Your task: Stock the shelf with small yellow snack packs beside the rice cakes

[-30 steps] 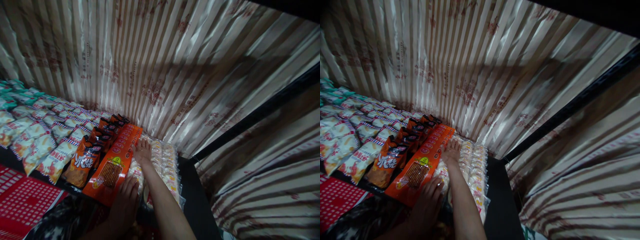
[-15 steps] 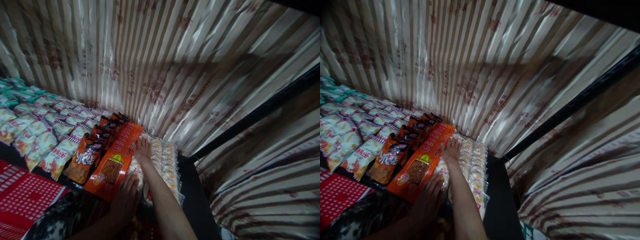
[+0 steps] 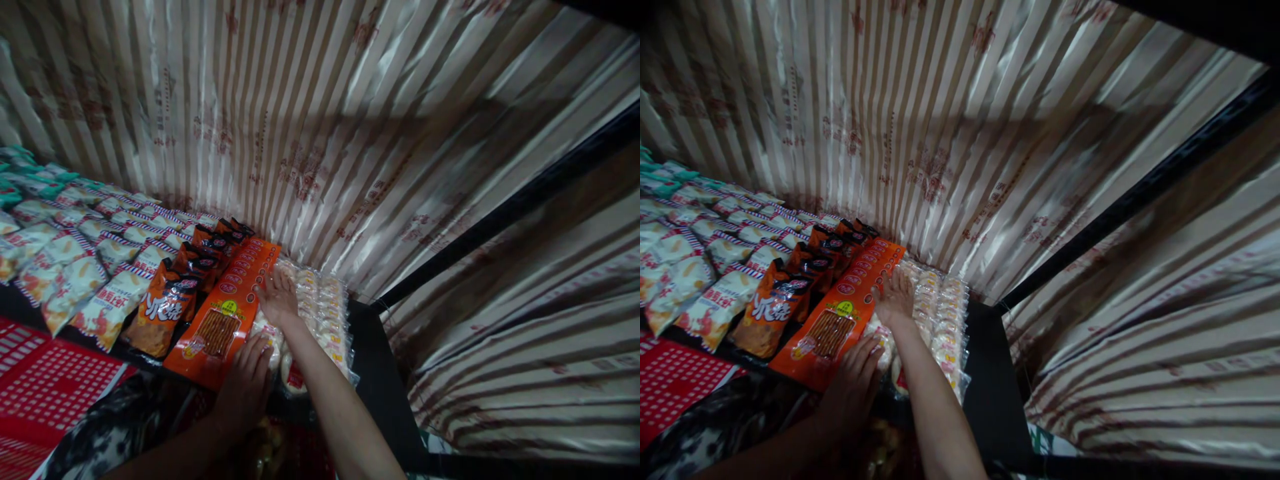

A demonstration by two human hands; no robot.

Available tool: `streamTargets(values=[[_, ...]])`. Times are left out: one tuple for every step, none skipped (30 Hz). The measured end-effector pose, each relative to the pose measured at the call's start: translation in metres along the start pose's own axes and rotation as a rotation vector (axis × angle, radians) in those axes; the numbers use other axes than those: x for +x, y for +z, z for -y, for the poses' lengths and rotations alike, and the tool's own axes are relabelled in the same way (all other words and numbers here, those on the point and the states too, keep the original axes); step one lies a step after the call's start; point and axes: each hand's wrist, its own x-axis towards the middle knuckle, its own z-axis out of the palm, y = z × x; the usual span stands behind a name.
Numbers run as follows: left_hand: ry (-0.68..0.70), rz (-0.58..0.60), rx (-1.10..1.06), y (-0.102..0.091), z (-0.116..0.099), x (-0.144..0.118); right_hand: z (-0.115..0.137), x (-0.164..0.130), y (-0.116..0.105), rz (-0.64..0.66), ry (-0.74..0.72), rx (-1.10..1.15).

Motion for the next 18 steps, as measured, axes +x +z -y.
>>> streamTargets(values=[[0.002, 0.001, 0.000, 0.000, 0.000, 0.000, 0.001, 0.000, 0.002, 0.011, 0.004, 0.004], [0.005, -0.004, 0.000, -0.001, 0.000, 0.001, 0.001, 0.000, 0.004, 0.022, 0.012, 0.007], [0.010, -0.013, -0.002, -0.002, 0.000, 0.001, 0.002, 0.000, 0.006, 0.033, 0.020, 0.009], [0.014, -0.023, -0.003, -0.002, 0.000, 0.001, 0.002, 0.000, 0.007, 0.041, 0.026, 0.007], [0.016, -0.031, -0.004, -0.003, 0.000, 0.001, 0.002, 0.000, 0.008, 0.041, 0.028, 0.001], [0.014, -0.035, -0.004, -0.003, 0.000, 0.001, 0.002, 0.000, 0.008, 0.039, 0.028, -0.006], [0.011, -0.031, -0.003, -0.003, 0.000, 0.000, 0.002, 0.000, 0.008, 0.039, 0.028, -0.009], [0.007, -0.023, -0.002, -0.002, 0.000, 0.000, 0.002, 0.001, 0.007, 0.039, 0.027, -0.007], [0.005, -0.014, 0.000, -0.002, 0.000, 0.000, 0.001, 0.002, 0.007, 0.038, 0.025, -0.001], [0.004, -0.006, 0.003, -0.002, 0.000, -0.001, 0.001, 0.003, 0.007, 0.030, 0.027, 0.006], [0.004, -0.001, 0.006, -0.001, 0.000, -0.001, 0.001, 0.005, 0.007, 0.018, 0.032, 0.013], [0.007, 0.001, 0.006, -0.001, 0.000, -0.001, 0.001, 0.007, 0.007, 0.002, 0.040, 0.017], [0.012, -0.001, 0.006, -0.001, 0.000, -0.002, 0.000, 0.009, 0.008, -0.015, 0.047, 0.018], [0.017, -0.006, 0.006, -0.001, 0.001, -0.002, 0.000, 0.010, 0.010, -0.028, 0.053, 0.016], [0.022, -0.010, 0.004, -0.001, 0.001, -0.003, 0.000, 0.011, 0.011, -0.030, 0.057, 0.012], [0.024, -0.013, 0.003, -0.001, 0.001, -0.003, 0.000, 0.012, 0.013, -0.025, 0.058, 0.007], [0.025, -0.014, 0.001, -0.001, 0.001, -0.004, 0.000, 0.012, 0.014, -0.013, 0.059, 0.001], [0.025, -0.013, 0.000, 0.000, 0.001, -0.004, 0.000, 0.012, 0.014, 0.001, 0.061, -0.006]])
